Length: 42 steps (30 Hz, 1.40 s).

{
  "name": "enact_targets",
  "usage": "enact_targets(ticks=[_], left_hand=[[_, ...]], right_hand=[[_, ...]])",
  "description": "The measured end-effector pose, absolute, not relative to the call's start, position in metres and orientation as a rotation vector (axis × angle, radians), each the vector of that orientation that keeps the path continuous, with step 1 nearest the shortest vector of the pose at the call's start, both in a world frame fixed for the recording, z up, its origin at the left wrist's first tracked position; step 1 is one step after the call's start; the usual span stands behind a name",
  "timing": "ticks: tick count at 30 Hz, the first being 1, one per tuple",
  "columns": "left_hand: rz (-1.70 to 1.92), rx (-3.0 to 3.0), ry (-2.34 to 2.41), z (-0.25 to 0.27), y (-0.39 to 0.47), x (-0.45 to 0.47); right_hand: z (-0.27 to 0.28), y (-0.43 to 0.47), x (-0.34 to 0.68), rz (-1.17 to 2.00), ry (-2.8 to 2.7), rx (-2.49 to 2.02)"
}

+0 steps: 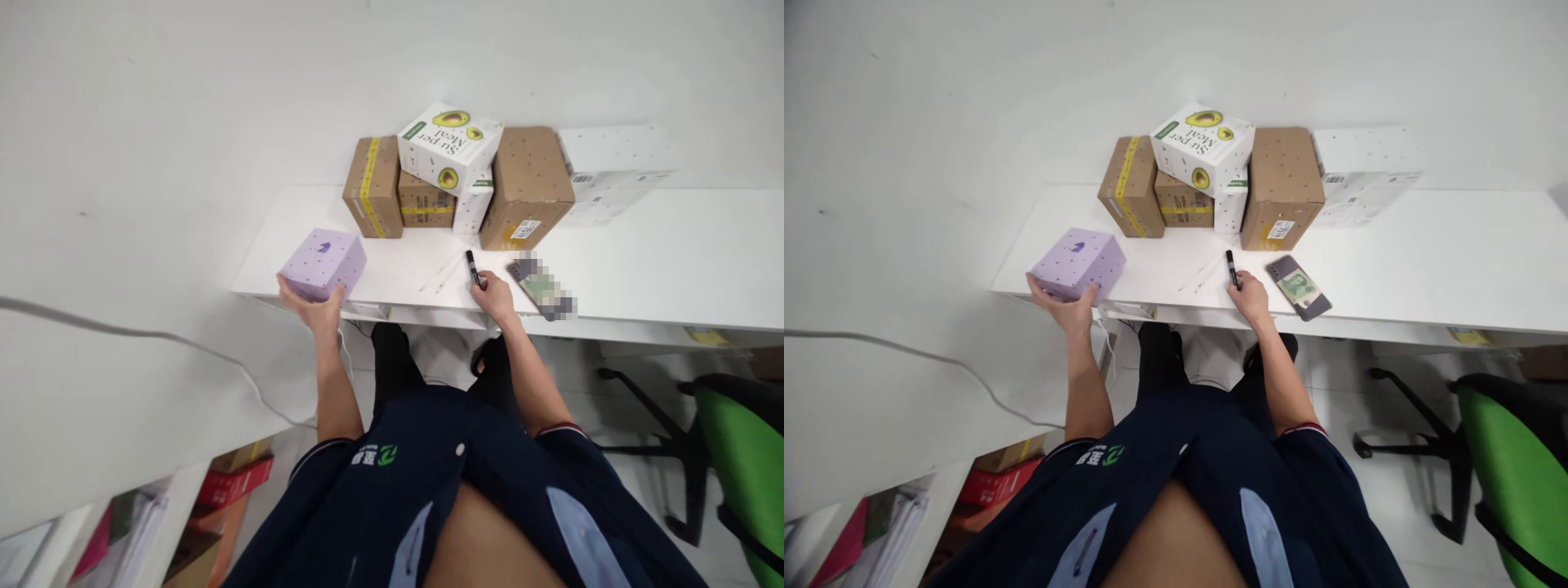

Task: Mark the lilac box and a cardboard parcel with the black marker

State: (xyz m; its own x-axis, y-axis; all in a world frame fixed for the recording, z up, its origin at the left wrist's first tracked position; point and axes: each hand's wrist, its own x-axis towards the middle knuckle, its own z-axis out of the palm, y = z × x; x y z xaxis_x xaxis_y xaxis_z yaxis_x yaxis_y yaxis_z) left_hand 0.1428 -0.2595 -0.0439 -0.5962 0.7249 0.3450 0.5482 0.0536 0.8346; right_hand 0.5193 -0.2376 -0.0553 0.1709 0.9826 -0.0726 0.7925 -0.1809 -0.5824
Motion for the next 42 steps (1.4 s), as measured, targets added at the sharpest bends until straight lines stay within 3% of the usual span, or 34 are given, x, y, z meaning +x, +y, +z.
enact_targets(ticks=[4, 18, 24, 29, 33, 42], left_hand=[[1.541, 1.073, 2.397, -0.044, -0.23, 0.137], [1.393, 1.152, 2.407, -0.057, -0.163, 0.138], [1.291, 1.289, 2.447, -0.044, -0.14, 0.089], [1.387, 1.005, 2.544, -0.019, -0.111, 0.052], [1.675, 1.383, 2.317, -0.002, -0.108, 0.092], [1.296, 1.451, 2.068, 0.011, -0.088, 0.257]], right_hand=[[-0.063, -0.238, 0.523, 0.61, -1.63, -1.989], [-0.075, -0.243, 0.523, 0.585, -1.521, -1.925], [-0.075, -0.244, 0.523, 0.591, -1.518, -1.903], [-0.074, -0.245, 0.521, 0.581, -1.516, -1.91], [-0.074, -0.246, 0.52, 0.558, -1.505, -1.915], [-0.075, -0.245, 0.521, 0.567, -1.454, -1.878]])
